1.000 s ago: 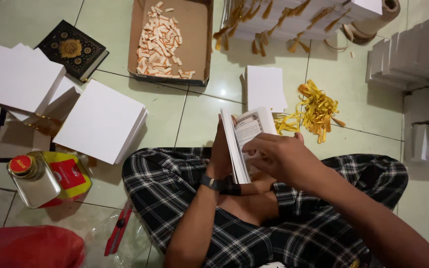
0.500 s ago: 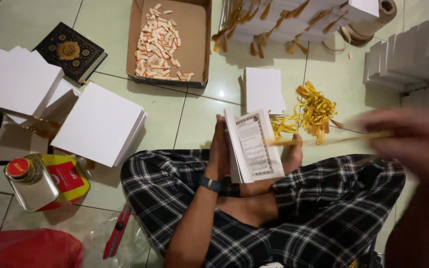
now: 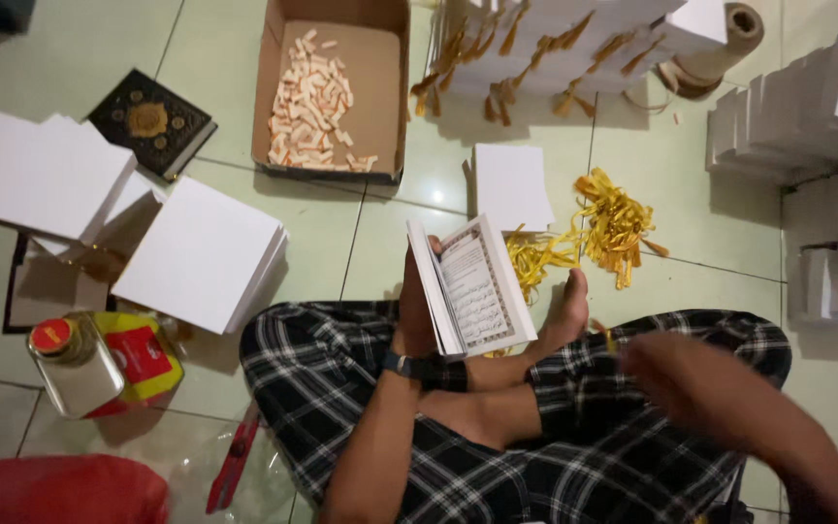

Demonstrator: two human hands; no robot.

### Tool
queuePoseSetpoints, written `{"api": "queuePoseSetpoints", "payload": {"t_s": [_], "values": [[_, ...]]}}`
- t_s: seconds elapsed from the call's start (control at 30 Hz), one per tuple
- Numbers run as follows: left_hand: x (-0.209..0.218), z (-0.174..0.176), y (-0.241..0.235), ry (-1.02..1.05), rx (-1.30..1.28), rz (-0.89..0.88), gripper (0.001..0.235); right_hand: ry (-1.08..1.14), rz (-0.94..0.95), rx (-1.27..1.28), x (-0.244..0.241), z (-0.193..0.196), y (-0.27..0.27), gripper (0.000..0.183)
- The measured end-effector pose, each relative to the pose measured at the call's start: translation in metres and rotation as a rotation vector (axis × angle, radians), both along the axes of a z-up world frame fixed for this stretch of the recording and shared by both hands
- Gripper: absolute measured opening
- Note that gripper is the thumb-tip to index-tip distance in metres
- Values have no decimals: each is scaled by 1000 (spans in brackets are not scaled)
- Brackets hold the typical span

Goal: The person sits on the floor and applies a gold ribbon to the spine of a white book using a small brush and adhesive. They then place a small rectangular wooden piece onto the spine and continue to apply adhesive and ribbon to secure it.

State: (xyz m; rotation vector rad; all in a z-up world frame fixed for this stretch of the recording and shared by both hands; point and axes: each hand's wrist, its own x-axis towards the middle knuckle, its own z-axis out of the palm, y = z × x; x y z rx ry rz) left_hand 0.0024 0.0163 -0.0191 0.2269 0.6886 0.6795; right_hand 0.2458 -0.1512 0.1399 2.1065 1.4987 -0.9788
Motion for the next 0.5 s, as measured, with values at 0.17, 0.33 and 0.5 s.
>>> {"api": "queuePoseSetpoints", "payload": {"t_s": [0.17, 0.33, 0.5], "values": [[6, -8, 1, -25, 10, 2, 59, 241, 411, 262, -43, 15, -1, 11], [8, -19, -3, -44, 8, 4, 56, 306, 600, 370, -84, 13, 22, 9], [10, -31, -6, -78, 13, 4, 52, 16, 657, 426, -116, 12, 75, 24]]}}
